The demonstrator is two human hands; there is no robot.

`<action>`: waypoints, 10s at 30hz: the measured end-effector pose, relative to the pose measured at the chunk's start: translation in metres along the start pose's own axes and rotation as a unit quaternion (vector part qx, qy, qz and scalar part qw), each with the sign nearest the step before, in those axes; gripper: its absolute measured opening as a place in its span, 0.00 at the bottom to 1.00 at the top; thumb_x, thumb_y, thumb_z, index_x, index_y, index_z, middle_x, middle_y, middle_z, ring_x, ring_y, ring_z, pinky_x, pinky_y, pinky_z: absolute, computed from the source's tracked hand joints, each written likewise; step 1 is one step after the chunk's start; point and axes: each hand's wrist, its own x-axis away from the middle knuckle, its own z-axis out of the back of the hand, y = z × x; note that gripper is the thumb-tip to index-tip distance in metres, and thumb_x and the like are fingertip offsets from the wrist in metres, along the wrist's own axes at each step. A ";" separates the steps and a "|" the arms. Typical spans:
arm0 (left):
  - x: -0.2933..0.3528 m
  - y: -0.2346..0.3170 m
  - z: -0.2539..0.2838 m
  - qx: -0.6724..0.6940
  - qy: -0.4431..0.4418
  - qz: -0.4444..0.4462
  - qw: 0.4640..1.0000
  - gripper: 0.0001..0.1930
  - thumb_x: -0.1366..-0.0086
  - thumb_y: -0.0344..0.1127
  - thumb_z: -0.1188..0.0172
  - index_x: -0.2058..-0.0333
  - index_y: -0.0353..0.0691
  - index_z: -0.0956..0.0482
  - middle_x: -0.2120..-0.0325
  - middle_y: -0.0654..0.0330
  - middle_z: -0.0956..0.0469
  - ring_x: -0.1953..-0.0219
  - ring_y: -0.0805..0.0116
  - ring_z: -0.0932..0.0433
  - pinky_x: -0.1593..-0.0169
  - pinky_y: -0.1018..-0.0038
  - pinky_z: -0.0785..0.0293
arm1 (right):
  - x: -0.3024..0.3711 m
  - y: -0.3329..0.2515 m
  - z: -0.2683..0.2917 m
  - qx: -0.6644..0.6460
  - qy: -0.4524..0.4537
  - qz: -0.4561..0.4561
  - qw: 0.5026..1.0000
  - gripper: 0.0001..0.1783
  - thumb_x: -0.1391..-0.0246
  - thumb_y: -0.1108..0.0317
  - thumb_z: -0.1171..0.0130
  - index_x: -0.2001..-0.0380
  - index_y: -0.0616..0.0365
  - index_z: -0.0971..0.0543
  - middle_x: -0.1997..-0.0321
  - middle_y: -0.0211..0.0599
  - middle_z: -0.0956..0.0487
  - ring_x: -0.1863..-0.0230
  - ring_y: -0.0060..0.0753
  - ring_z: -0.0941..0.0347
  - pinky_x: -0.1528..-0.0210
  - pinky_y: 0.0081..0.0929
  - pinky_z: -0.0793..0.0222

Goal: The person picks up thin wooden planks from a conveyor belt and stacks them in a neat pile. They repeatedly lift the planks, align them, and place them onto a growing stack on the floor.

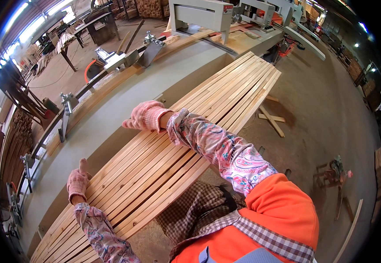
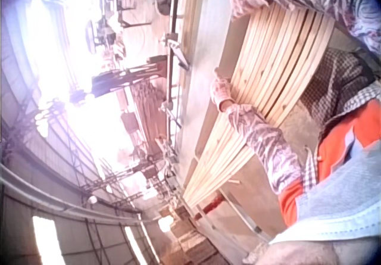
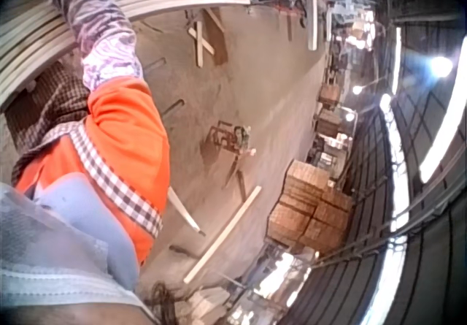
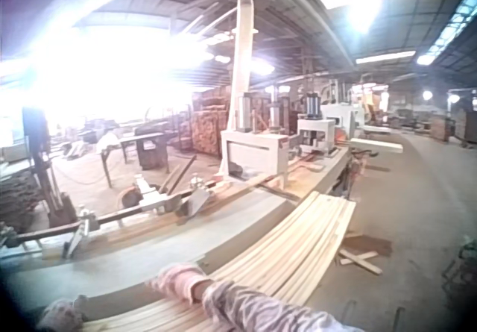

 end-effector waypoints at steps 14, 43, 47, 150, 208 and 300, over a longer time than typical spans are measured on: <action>0.016 0.017 0.009 0.016 -0.023 0.024 0.999 0.29 0.39 0.63 0.43 0.63 0.40 0.13 0.64 0.48 0.16 0.56 0.51 0.19 0.47 0.61 0.27 | 0.001 0.013 0.008 -0.028 0.023 -0.028 0.999 0.32 0.34 0.39 0.56 0.45 0.50 0.20 0.42 0.41 0.20 0.39 0.49 0.25 0.38 0.50 0.32; 0.022 0.017 0.004 0.096 0.017 -0.034 0.995 0.22 0.37 0.53 0.40 0.58 0.39 0.16 0.72 0.57 0.16 0.68 0.64 0.19 0.58 0.67 0.25 | -0.008 0.016 0.000 0.022 0.009 -0.016 1.000 0.29 0.32 0.39 0.61 0.46 0.44 0.19 0.45 0.39 0.19 0.41 0.48 0.25 0.39 0.49 0.31; 0.019 0.013 0.001 0.097 0.027 -0.042 0.994 0.22 0.37 0.53 0.40 0.56 0.40 0.16 0.69 0.57 0.15 0.65 0.63 0.19 0.56 0.67 0.25 | -0.007 0.017 0.000 0.011 0.019 -0.003 1.000 0.30 0.34 0.41 0.58 0.47 0.50 0.19 0.45 0.41 0.19 0.42 0.49 0.24 0.40 0.49 0.30; 0.013 -0.007 0.023 0.121 0.080 -0.013 0.989 0.52 0.39 0.82 0.68 0.70 0.34 0.13 0.73 0.49 0.16 0.63 0.53 0.17 0.49 0.62 0.28 | 0.008 -0.002 0.011 0.013 -0.013 -0.020 1.000 0.39 0.35 0.32 0.64 0.43 0.52 0.22 0.41 0.43 0.21 0.38 0.50 0.27 0.37 0.49 0.33; 0.004 0.005 0.003 -0.134 0.148 -0.003 0.980 0.44 0.38 0.70 0.46 0.31 0.51 0.41 0.29 0.51 0.44 0.28 0.50 0.46 0.28 0.59 0.45 | -0.017 0.026 -0.014 0.038 0.195 0.077 0.977 0.32 0.35 0.36 0.55 0.33 0.36 0.32 0.33 0.35 0.30 0.30 0.42 0.38 0.31 0.45 0.38; -0.001 -0.005 0.008 -0.037 0.112 0.029 0.993 0.34 0.34 0.69 0.52 0.62 0.39 0.16 0.61 0.44 0.18 0.54 0.44 0.21 0.48 0.57 0.28 | -0.011 0.010 0.001 0.031 0.015 0.016 0.999 0.33 0.33 0.40 0.61 0.44 0.52 0.21 0.41 0.44 0.21 0.38 0.51 0.26 0.37 0.50 0.33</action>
